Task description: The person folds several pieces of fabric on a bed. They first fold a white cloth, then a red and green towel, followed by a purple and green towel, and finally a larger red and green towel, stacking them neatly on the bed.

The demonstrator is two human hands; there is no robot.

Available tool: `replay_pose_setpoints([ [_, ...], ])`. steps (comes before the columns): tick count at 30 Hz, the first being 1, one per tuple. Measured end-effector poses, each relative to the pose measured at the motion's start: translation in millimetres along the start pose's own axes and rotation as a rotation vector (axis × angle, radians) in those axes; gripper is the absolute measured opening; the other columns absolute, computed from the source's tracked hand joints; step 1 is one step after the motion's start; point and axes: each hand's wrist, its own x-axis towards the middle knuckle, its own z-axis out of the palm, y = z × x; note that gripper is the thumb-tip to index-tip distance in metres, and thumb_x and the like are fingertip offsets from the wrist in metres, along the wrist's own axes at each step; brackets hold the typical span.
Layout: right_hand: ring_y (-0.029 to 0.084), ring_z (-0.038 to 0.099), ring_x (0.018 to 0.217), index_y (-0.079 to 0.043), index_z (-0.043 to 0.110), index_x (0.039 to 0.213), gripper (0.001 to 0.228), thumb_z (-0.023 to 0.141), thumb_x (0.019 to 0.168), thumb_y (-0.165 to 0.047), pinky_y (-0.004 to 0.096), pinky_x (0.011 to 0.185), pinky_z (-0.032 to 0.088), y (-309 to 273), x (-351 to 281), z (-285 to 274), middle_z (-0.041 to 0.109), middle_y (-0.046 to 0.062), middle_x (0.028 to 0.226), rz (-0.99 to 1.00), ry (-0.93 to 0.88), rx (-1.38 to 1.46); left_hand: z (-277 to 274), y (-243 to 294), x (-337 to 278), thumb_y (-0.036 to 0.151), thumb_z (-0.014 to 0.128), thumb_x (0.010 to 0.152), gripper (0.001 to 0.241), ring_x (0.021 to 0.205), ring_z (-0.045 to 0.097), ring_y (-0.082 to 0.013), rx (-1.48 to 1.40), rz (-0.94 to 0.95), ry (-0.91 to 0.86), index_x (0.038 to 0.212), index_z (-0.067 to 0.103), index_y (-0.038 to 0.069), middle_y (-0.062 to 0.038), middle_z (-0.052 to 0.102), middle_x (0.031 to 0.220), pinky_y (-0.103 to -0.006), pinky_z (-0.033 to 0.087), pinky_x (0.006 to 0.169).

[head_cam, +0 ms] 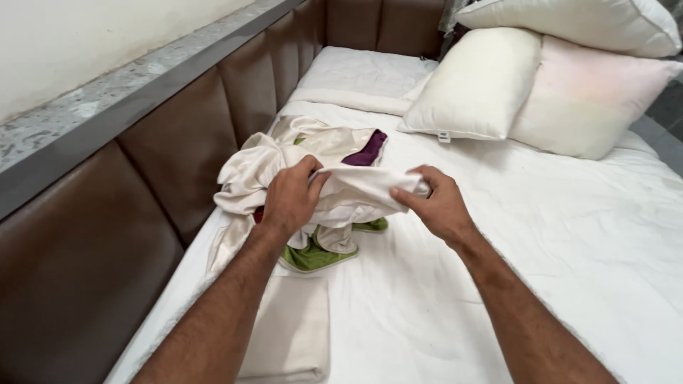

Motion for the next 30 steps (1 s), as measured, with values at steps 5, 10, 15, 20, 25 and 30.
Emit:
replay_pose_setpoints([
  [5, 0.01, 0.057, 0.068, -0.004, 0.078, 0.095, 0.025, 0.076, 0.091, -0.029, 0.029, 0.058, 0.047, 20.6, -9.0, -44.8, 0.071, 0.004, 0.079, 0.006, 0.061, -0.027, 12.5, 52.8, 14.9, 0.042, 0.057, 0.104, 0.035, 0.092, 0.074, -0.0306, -0.012, 0.005, -0.129, 0.11, 0.069, 0.009, -0.014, 0.077, 0.096, -0.0463, 0.055, 0.086],
  [10, 0.01, 0.062, 0.06, -0.004, 0.077, 0.089, 0.034, 0.071, 0.096, -0.037, 0.029, 0.056, 0.051, 23.3, -16.6, -91.3, 0.074, 0.002, 0.071, 0.119, 0.275, 0.115, 27.5, 93.7, 5.5, 0.058, 0.061, 0.099, 0.054, 0.097, 0.071, -0.029, 0.289, 0.167, -0.357, 0.123, 0.063, 0.009, -0.015, 0.074, 0.101, -0.0468, 0.054, 0.09],
  [15, 0.008, 0.048, 0.063, -0.003, 0.069, 0.079, 0.039, 0.076, 0.102, -0.035, 0.028, 0.057, 0.041, 69.6, -19.6, -154.7, 0.062, -0.002, 0.073, 0.103, 0.617, 0.238, 58.5, 55.2, 5.3, 0.006, 0.067, 0.087, 0.046, 0.1, 0.069, -0.0294, 0.542, 0.184, -0.317, 0.133, 0.058, 0.011, -0.015, 0.066, 0.121, -0.0454, 0.059, 0.086],
  [20, 0.01, 0.047, 0.072, -0.005, 0.061, 0.081, 0.041, 0.074, 0.107, -0.033, 0.029, 0.064, 0.043, 127.8, -36.8, -236.2, 0.058, -0.001, 0.08, 0.065, 0.816, 0.303, 47.4, 37.6, -5.5, 0.006, 0.068, 0.088, 0.03, 0.111, 0.066, -0.0288, 0.608, 0.137, -0.247, 0.117, 0.068, 0.013, -0.011, 0.068, 0.12, -0.0477, 0.053, 0.096],
  [25, 0.016, 0.063, 0.083, 0.0, 0.065, 0.097, 0.032, 0.063, 0.107, -0.031, 0.035, 0.073, 0.058, 97.3, -81.5, -265.8, 0.067, 0.006, 0.093, 0.221, 0.807, 0.344, 40.3, 62.2, -8.7, 0.004, 0.064, 0.09, 0.027, 0.108, 0.067, -0.0296, 0.445, 0.117, -0.198, 0.113, 0.07, 0.016, -0.009, 0.073, 0.109, -0.0489, 0.05, 0.099],
  [30, 0.019, 0.065, 0.093, 0.001, 0.064, 0.116, 0.027, 0.062, 0.105, -0.024, 0.04, 0.08, 0.057, 120.2, -117.1, -321.8, 0.069, 0.009, 0.106, 0.293, 0.839, 0.319, 17.9, 121.7, -3.9, 0.014, 0.067, 0.093, 0.021, 0.095, 0.07, -0.0336, 0.299, 0.185, -0.195, 0.114, 0.067, 0.014, -0.013, 0.074, 0.097, -0.049, 0.055, 0.089],
])
